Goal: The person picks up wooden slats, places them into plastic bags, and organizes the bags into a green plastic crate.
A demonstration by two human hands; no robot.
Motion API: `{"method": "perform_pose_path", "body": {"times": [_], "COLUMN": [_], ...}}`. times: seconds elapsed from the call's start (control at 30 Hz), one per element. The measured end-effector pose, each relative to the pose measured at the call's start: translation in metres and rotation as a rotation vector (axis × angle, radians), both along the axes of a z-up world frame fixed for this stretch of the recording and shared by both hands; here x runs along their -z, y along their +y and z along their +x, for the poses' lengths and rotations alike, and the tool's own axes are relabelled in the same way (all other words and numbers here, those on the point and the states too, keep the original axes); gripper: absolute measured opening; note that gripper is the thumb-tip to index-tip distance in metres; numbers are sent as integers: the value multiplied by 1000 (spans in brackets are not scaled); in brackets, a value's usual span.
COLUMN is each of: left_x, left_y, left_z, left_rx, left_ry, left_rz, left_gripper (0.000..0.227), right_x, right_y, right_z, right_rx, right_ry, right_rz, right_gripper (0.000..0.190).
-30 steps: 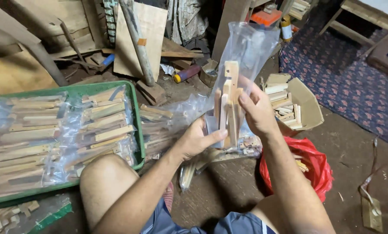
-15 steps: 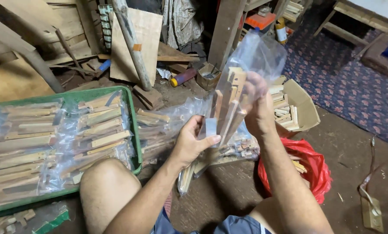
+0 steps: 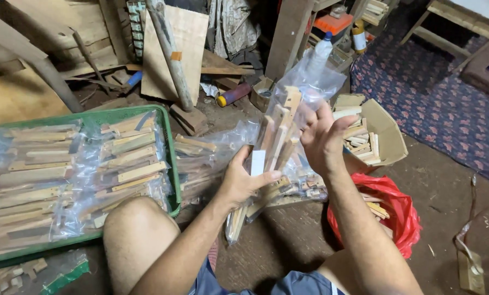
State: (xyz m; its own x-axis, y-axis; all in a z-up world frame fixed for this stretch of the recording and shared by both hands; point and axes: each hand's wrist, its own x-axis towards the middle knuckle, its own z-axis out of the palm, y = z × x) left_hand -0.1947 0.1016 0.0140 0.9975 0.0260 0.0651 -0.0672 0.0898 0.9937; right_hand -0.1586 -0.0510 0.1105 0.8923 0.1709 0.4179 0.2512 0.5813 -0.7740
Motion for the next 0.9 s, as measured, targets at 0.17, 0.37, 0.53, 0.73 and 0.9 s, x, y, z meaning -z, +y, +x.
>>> {"method": "perform_pose_path", "body": {"times": [0.17, 0.37, 0.53, 0.73, 0.9], "left_x": [6, 10, 24, 14, 29], "left_y": [0, 7, -3, 1, -4], "left_z": [-2, 2, 5, 0, -5], "left_rx": [54, 242, 349, 319, 479], "left_ry": [78, 71, 65, 50, 56], "left_rz": [-12, -237, -238, -278, -270], "left_gripper": [67, 47, 60, 34, 46], "right_x": [61, 51, 35, 23, 39], "right_y": [-17, -30, -33, -33, -52], "right_z": [33, 41, 23, 22, 32], "right_rx": [198, 527, 488, 300, 472], "right_ry": [-43, -22, -165, -55, 77], "right_rz": [-301, -288, -478, -371, -272], "right_gripper": [47, 11, 13, 85, 12]}}
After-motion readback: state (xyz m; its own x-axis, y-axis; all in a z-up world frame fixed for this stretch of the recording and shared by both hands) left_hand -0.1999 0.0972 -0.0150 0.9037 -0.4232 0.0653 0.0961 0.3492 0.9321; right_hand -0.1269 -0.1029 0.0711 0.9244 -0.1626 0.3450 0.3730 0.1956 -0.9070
